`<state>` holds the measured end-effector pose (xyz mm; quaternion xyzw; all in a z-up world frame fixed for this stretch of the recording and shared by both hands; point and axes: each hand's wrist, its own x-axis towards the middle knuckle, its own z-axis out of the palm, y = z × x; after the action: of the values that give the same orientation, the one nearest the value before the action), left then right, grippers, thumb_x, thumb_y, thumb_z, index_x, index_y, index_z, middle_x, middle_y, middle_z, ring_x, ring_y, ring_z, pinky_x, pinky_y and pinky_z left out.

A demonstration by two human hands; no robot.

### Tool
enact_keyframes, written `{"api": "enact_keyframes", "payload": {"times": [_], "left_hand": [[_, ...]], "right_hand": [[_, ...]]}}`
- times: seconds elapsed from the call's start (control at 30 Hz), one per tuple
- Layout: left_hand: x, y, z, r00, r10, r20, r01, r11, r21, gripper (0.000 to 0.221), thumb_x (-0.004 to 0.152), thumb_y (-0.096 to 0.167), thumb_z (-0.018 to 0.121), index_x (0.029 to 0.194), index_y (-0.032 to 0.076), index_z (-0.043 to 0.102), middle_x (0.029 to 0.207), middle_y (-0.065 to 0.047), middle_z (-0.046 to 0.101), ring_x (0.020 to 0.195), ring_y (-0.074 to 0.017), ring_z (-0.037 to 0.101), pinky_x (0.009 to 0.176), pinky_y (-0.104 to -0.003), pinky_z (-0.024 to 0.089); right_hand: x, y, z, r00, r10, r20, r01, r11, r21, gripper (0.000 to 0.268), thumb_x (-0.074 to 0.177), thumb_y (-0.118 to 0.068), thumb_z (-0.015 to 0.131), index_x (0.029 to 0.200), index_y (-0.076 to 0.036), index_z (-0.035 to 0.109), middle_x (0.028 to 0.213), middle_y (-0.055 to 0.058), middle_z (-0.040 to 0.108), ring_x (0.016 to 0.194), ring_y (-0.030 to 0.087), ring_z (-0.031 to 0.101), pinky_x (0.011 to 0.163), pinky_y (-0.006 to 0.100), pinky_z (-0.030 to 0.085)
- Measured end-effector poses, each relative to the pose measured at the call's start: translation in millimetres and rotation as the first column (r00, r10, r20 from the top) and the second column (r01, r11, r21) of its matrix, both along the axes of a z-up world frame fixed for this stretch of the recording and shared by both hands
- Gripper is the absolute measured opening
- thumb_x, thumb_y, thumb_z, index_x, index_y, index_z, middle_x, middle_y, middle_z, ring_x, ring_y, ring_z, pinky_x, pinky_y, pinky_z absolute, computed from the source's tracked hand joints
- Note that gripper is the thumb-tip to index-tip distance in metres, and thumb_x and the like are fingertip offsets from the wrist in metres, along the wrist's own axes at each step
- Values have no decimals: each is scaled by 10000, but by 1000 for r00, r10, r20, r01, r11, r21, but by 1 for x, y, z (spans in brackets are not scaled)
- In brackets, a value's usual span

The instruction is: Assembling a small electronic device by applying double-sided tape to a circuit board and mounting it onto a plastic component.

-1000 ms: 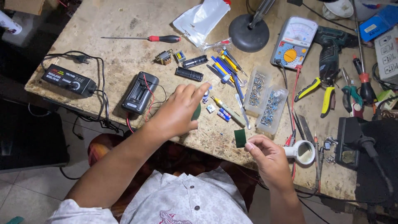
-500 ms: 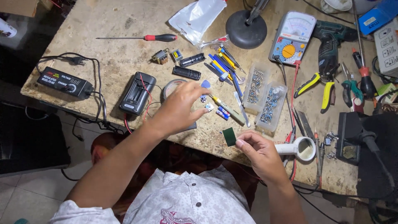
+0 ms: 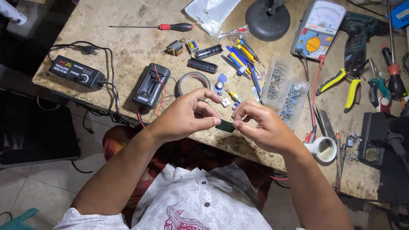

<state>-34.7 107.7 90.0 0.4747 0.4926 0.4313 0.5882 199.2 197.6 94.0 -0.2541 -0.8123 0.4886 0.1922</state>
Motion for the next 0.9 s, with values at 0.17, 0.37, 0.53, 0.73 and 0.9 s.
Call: {"api": "enact_keyframes", "payload": {"times": [0.17,0.37,0.53,0.73,0.9], "left_hand": [[4,-6,-27,960,279,-17,-277,957,87,472,819,63,775,1255,71,593,904,-124,791,802,-116,715,691,-198,581],[18,-21,-37,852,520,51,-523,846,108,417,859,114,785,1219,66,580,905,-112,792,825,-99,714,724,-191,570],[18,-25,-44,842,526,120,-535,842,69,412,900,106,755,1251,33,553,934,-140,796,864,-122,714,744,-215,578],[26,-29,-51,850,507,140,-516,856,31,511,847,12,749,1300,8,513,950,-184,797,861,-155,745,815,-264,616],[30,-31,-51,856,505,113,-510,860,22,557,831,14,773,1310,15,489,957,-189,796,847,-151,752,819,-267,631]], "right_hand": [[-18,-13,-6,985,-162,-65,173,953,250,122,915,-135,765,980,-40,725,985,129,675,888,259,670,797,375,558],[-32,-45,-27,877,-339,-341,470,755,457,237,881,-70,836,1098,-44,744,996,108,648,875,256,679,794,366,562],[-37,-56,-35,876,-339,-343,475,730,492,114,879,-67,834,983,-75,787,889,71,697,822,242,701,764,331,536],[-45,-64,-29,880,-318,-352,461,750,474,78,895,-50,775,963,-86,791,836,63,724,774,233,703,772,345,496],[-45,-66,-32,884,-332,-329,460,739,491,57,894,-85,786,945,-111,789,847,43,747,794,246,728,805,346,505]]}}
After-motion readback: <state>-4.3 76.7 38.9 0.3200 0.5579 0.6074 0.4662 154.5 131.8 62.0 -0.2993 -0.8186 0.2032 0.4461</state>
